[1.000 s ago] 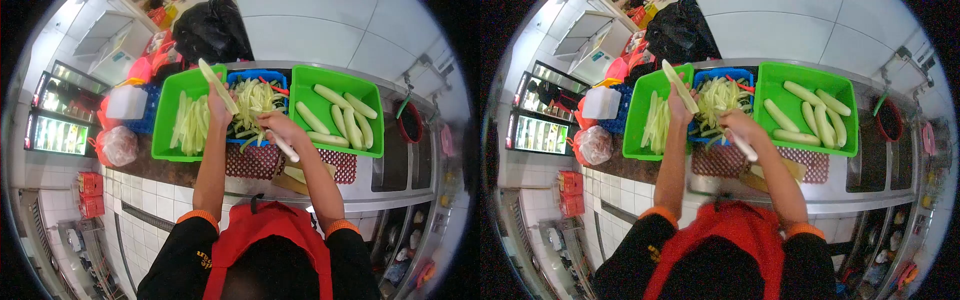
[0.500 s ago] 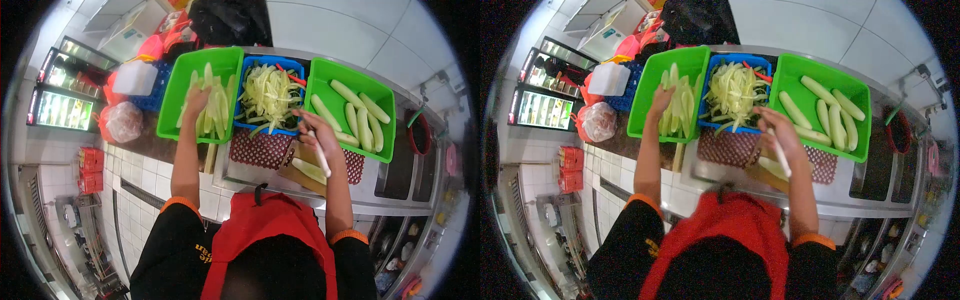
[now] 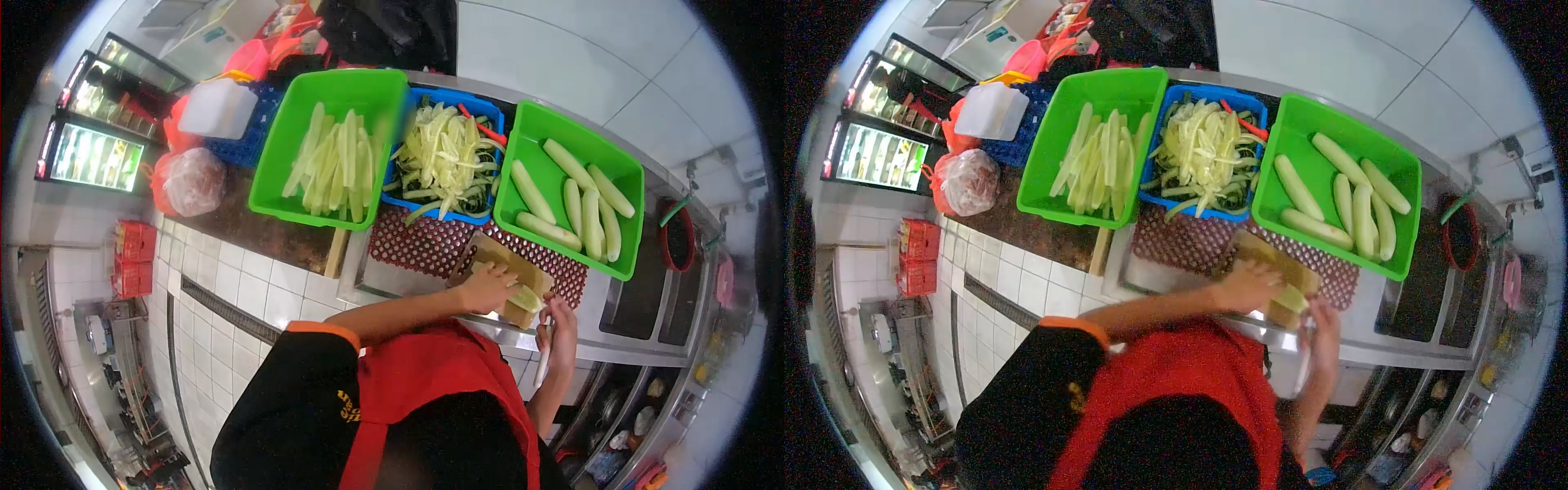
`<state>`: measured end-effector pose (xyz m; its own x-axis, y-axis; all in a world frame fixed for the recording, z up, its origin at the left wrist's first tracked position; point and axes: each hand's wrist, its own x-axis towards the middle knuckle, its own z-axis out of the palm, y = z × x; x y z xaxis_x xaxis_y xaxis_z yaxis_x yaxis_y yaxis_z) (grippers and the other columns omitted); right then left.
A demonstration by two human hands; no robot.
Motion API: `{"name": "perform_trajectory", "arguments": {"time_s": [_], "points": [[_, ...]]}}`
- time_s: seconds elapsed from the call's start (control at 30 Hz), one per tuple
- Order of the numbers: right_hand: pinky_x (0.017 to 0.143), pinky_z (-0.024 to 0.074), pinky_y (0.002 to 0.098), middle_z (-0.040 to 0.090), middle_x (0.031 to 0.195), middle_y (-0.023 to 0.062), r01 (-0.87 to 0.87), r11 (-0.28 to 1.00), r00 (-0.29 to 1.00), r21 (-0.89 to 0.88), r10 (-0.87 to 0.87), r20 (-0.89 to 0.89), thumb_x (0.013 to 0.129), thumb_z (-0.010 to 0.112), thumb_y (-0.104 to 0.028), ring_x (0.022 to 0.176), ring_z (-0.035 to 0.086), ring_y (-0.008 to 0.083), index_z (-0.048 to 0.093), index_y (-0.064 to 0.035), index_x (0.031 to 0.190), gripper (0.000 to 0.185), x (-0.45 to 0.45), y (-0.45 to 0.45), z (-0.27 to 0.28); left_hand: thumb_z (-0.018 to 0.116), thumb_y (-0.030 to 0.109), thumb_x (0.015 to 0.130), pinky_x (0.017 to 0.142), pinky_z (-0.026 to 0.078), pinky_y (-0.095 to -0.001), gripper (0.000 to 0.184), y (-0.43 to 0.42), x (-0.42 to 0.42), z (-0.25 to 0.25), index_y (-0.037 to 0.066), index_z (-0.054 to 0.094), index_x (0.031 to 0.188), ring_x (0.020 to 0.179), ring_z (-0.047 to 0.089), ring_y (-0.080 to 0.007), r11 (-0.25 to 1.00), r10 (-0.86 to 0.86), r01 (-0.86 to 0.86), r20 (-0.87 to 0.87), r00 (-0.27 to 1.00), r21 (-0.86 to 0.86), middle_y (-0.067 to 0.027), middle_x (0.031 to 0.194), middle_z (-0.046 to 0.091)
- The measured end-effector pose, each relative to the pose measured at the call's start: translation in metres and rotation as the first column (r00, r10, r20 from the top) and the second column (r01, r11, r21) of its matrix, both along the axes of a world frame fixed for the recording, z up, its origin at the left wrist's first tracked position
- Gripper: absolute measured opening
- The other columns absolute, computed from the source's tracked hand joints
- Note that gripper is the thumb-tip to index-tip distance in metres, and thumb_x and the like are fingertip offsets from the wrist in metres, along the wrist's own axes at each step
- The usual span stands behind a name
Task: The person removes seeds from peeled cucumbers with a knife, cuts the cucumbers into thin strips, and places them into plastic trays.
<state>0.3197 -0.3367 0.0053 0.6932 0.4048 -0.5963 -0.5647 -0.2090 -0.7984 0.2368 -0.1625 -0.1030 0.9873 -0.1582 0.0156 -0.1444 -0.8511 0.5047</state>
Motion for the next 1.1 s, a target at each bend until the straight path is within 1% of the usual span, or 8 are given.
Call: {"name": "perform_trajectory", "arguments": {"time_s": [0.3, 0.4, 0.53, 0.67, 0.83, 0.93, 1.03, 1.1], "points": [[0.037, 0.0328, 0.0211, 0.053, 0.076, 0.0024, -0.060, 0.994, 0.997, -0.092, 0.063, 0.034, 0.094, 0.056, -0.026, 0.046, 0.042, 0.0054, 0.057, -0.0005, 0.113, 0.032, -0.003, -0.008, 0.001, 0.063, 0.020, 0.075, 0.093, 0.045, -0.0469, 0.045, 0.002, 0.018, -0.028, 0.007, 0.056, 0.118, 0.116, 0.053, -0.0333, 0.985, 0.032, -0.019, -0.073, 0.997, 0.171, -0.0151, 0.126, 0.053], [0.032, 0.0302, 0.0215, 0.050, 0.071, 0.0007, 0.002, 0.997, 0.999, -0.076, 0.002, 0.050, 0.095, 0.052, -0.024, 0.037, 0.039, 0.0075, 0.056, -0.0037, 0.111, 0.026, -0.006, -0.010, 0.008, 0.062, 0.021, 0.079, 0.093, 0.047, -0.0425, 0.049, 0.008, 0.028, 0.012, 0.006, 0.053, 0.125, 0.107, 0.059, -0.0352, 0.999, 0.024, -0.006, -0.410, 0.912, 0.045, -0.0233, 0.123, 0.056], [0.034, 0.0315, 0.0223, 0.049, 0.070, 0.0003, 0.124, 0.987, 0.991, -0.099, -0.118, 0.065, 0.095, 0.051, -0.021, 0.038, 0.039, 0.0082, 0.055, -0.0035, 0.113, 0.025, -0.008, -0.024, 0.014, 0.069, 0.024, 0.077, 0.079, 0.054, -0.0428, 0.058, 0.020, 0.025, -0.004, 0.003, 0.048, 0.127, 0.096, 0.064, -0.0314, 0.969, -0.048, -0.030, -0.306, 0.951, -0.244, -0.0227, 0.109, 0.062], [0.066, 0.0461, 0.0253, 0.050, 0.096, 0.0054, 0.306, 0.815, 0.947, 0.492, -0.312, -0.072, 0.090, 0.045, 0.000, 0.082, 0.053, 0.0123, 0.031, -0.0044, 0.140, 0.052, -0.018, -0.035, 0.033, 0.069, 0.031, 0.082, 0.054, 0.054, -0.0306, 0.065, 0.040, 0.000, 0.102, 0.003, 0.037, 0.131, 0.070, 0.064, -0.0218, 0.373, -0.310, -0.410, -0.528, 0.791, -0.832, -0.0164, 0.092, 0.063], [0.043, 0.0471, 0.0310, 0.046, 0.063, 0.0051, 0.233, 0.937, 0.951, 0.259, -0.165, -0.260, 0.102, 0.035, -0.029, 0.047, 0.048, 0.0169, 0.029, -0.0162, 0.137, 0.037, -0.065, 0.011, 0.036, 0.044, 0.055, 0.093, 0.044, 0.049, -0.0292, 0.056, 0.078, -0.004, 0.162, 0.008, 0.042, 0.124, 0.059, 0.060, -0.0210, -0.389, -0.139, -0.173, -0.128, 0.982, -0.905, -0.0141, 0.086, 0.060], [0.044, 0.0422, 0.0317, 0.046, 0.068, 0.0053, 0.105, 0.920, 0.973, 0.378, -0.016, -0.230, 0.103, 0.032, -0.026, 0.049, 0.044, 0.0175, 0.032, -0.0103, 0.132, 0.033, -0.056, 0.032, 0.044, 0.013, 0.062, 0.095, 0.052, 0.049, -0.0281, 0.068, 0.097, 0.014, 0.194, 0.008, 0.047, 0.117, 0.061, 0.058, -0.0180, -0.245, 0.226, 0.096, 0.040, 0.973, -0.965, -0.0121, 0.085, 0.060], [0.045, 0.0377, 0.0310, 0.042, 0.066, 0.0039, 0.133, 0.954, 0.988, 0.270, -0.149, 0.043, 0.102, 0.034, -0.027, 0.049, 0.041, 0.0175, 0.039, -0.0049, 0.121, 0.029, -0.055, 0.070, 0.066, 0.010, 0.064, 0.094, 0.056, 0.048, -0.0274, 0.074, 0.117, 0.021, 0.220, 0.005, 0.053, 0.105, 0.060, 0.055, -0.0156, -0.241, 0.281, 0.201, 0.130, 0.951, -0.950, -0.0096, 0.081, 0.060], [0.048, 0.0403, 0.0337, 0.044, 0.068, 0.0057, -0.044, 0.996, 0.509, -0.076, 0.088, 0.856, 0.100, 0.040, -0.025, 0.052, 0.043, 0.0205, 0.043, 0.0005, 0.111, 0.028, -0.058, 0.083, 0.057, 0.011, 0.065, 0.094, 0.057, 0.048, -0.0270, 0.075, 0.125, 0.025, 0.232, 0.004, 0.055, 0.099, 0.060, 0.056, -0.0146, -0.012, 0.471, 0.146, 0.123, 0.873, -0.989, -0.0086, 0.078, 0.060]]}}
